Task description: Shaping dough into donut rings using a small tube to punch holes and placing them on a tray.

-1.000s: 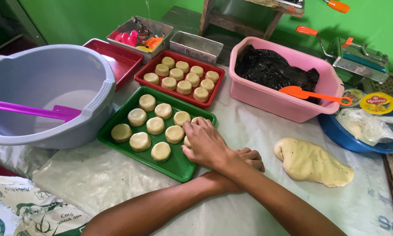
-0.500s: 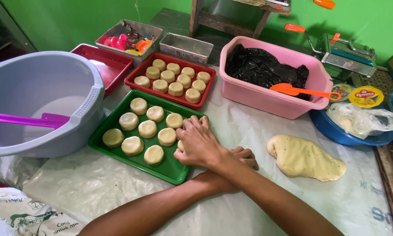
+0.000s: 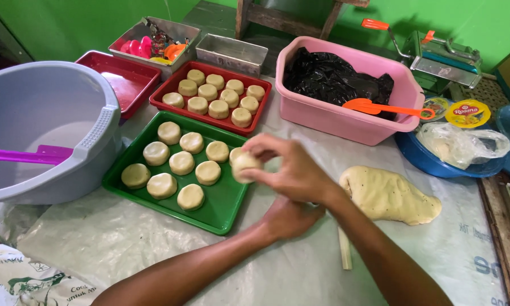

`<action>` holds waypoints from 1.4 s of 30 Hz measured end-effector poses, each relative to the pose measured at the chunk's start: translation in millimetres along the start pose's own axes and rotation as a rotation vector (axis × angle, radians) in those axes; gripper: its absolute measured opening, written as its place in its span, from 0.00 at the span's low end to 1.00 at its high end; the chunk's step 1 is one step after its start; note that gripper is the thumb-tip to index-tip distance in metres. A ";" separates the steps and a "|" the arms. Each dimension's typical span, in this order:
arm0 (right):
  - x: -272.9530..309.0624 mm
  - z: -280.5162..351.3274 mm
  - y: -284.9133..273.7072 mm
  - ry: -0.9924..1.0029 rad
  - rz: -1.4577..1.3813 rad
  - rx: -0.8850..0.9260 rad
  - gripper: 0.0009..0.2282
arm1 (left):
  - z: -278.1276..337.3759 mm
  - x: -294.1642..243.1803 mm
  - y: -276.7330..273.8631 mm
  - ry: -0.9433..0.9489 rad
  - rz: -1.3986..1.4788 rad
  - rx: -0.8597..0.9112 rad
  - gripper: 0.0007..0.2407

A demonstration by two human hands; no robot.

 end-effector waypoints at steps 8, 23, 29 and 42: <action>-43.9 73.5 -56.4 0.244 -0.276 -0.337 0.14 | -5.3 -9.6 -33.2 -0.369 0.755 -0.450 0.15; -36.0 97.7 -67.4 0.047 0.206 -0.146 0.26 | -5.7 -41.7 -45.2 -0.346 1.052 -0.375 0.14; -52.6 96.8 -62.5 0.011 0.121 -0.099 0.22 | 0.6 -29.6 -35.6 -0.261 0.937 -0.248 0.11; -66.5 93.9 -44.2 -0.046 0.112 -0.061 0.26 | 6.1 -19.3 -14.6 -0.294 1.027 -0.169 0.11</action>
Point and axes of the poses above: each hand's wrist, its own z-axis away from the middle knuckle, its own y-axis out of the palm, x = y × z, the point moved 3 cm from there along -z, towards the middle knuckle, and after that the axes turned 13 degrees about y, right-handed, at the moved point
